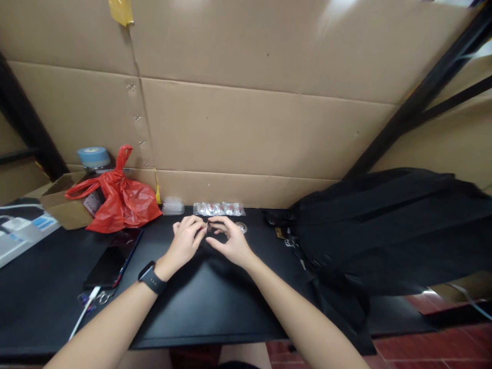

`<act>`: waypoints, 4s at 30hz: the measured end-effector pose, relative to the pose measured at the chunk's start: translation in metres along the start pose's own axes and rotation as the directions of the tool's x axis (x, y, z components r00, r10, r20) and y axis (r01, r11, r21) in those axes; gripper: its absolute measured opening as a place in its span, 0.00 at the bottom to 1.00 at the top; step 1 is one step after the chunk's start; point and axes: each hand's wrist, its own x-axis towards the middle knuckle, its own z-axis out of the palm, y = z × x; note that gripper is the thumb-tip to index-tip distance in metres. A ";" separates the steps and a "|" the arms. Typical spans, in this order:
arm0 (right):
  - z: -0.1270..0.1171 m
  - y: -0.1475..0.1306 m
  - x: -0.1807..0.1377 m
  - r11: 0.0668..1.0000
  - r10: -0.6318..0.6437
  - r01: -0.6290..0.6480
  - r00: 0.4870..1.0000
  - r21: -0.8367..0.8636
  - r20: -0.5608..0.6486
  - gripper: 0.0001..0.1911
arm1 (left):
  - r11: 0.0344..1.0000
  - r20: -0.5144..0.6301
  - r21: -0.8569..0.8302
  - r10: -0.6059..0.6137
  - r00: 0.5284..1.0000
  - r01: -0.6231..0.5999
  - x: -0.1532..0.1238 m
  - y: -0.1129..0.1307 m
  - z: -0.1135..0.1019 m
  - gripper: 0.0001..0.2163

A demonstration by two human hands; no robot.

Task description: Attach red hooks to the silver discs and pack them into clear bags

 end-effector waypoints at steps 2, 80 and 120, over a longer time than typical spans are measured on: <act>-0.001 -0.001 0.000 1.000 -0.009 0.009 1.000 -0.016 -0.001 0.23 | 0.999 -0.012 0.026 0.029 1.000 -0.028 -0.001 -0.001 0.001 0.10; -0.004 -0.015 0.002 0.992 -0.127 0.127 0.988 -0.005 -0.092 0.13 | 0.933 -0.082 -0.351 -0.111 0.990 0.075 0.000 0.007 -0.004 0.04; 0.008 -0.010 -0.002 0.997 -0.005 0.024 0.964 0.070 -0.264 0.10 | 0.755 -0.089 -0.655 -0.087 0.992 0.007 -0.007 0.021 0.007 0.07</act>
